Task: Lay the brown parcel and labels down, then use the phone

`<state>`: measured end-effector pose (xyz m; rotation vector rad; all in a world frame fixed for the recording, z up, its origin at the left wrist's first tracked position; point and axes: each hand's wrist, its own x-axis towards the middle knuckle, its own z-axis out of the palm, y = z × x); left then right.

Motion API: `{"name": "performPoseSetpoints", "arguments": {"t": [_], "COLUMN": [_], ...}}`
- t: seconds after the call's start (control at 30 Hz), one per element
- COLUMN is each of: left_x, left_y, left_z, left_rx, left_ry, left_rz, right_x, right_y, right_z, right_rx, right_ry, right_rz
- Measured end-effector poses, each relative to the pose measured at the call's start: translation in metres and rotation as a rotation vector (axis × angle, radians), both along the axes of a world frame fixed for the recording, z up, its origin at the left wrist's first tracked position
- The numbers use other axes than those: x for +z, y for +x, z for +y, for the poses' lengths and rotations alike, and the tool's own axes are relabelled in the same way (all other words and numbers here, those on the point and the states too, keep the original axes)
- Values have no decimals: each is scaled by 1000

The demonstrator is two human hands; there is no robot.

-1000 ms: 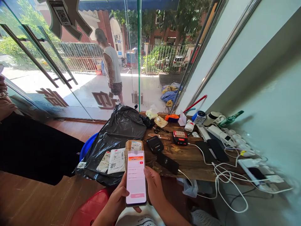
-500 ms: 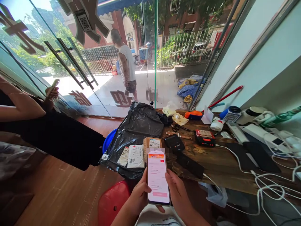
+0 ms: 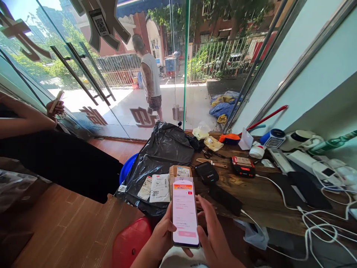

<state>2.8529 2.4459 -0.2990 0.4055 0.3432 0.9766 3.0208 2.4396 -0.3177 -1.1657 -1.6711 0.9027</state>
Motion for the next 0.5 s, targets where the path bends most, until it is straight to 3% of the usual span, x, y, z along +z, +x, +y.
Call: {"name": "performPoseSetpoints", "arguments": {"t": [0.1,0.23,0.33,0.5], "left_x": [1,-3,-6,-11], "left_y": [1,2,2,-5], "left_z": [1,2,1,-4], "left_rx": [0,-24,-21,-27], "left_ry": [0,49,62,13], "left_rz": [-15,-110,-162,-99], "right_x": [-1,11,17,12], "right_y": [8,15,18,23], "right_z": [1,5,7,7], "right_rx": [15,56,70,44], "right_ry": [243,496,608,693], "right_rz": [-169,-345,-425,-484]}}
